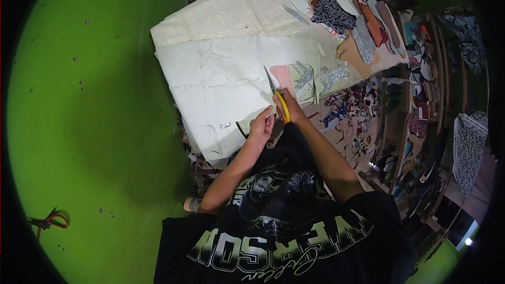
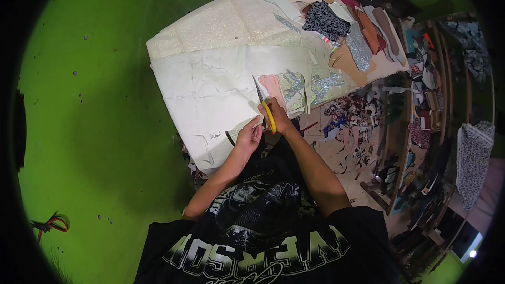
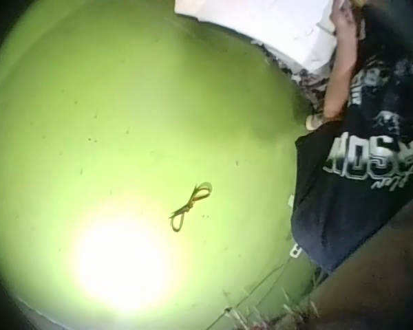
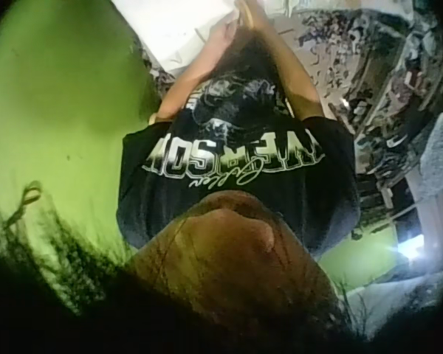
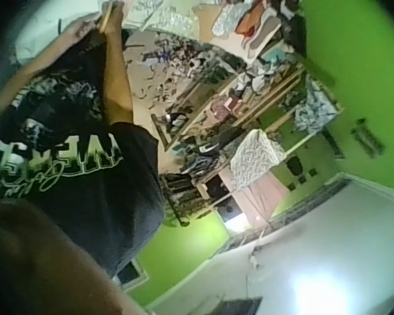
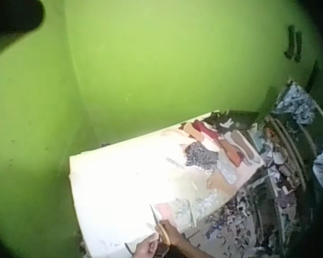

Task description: Cutting out shoe component materials using a template and scissors.

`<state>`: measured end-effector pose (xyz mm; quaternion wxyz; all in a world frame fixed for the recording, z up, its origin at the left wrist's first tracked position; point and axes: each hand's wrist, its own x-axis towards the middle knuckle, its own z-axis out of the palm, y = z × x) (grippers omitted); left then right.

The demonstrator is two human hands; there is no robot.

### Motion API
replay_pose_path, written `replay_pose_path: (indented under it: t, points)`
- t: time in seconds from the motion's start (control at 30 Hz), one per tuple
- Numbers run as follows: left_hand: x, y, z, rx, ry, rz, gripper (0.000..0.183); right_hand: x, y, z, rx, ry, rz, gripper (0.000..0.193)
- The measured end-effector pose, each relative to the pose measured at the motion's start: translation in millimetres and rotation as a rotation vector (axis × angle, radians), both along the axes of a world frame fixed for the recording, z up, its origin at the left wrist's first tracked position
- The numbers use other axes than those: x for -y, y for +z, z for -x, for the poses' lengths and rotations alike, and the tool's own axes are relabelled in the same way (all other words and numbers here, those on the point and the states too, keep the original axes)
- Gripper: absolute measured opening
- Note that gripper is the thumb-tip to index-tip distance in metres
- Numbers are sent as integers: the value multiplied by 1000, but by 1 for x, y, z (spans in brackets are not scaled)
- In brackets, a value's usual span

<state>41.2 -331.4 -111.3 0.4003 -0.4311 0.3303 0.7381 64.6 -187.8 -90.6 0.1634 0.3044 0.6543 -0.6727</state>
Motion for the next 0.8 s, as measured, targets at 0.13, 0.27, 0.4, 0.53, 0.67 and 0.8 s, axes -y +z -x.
replay_pose_path:
  t: [0.13, 0.27, 0.4, 0.53, 0.67, 0.8]
  points:
    - [2, -3, -1, 7, 28, -23, 20, 2, -2, 7, -40, 32, -62, 52]
    - [4, -7, -1, 22, 36, -21, 21, 1, -6, 5, -72, 51, -71, 52]
    - [4, -3, 1, -11, 53, -29, 24, 1, 9, 6, -50, 31, -62, 51]
    - [-5, 21, 11, -219, 14, 49, 30, -7, 31, -19, 65, 22, 91, 49]
    - [-13, 21, 11, -521, -338, 132, 36, -12, 46, -55, -16, -23, -127, 48]
    - [-34, 8, 7, -620, -374, 288, 46, -22, 33, -51, -141, -196, -475, 53]
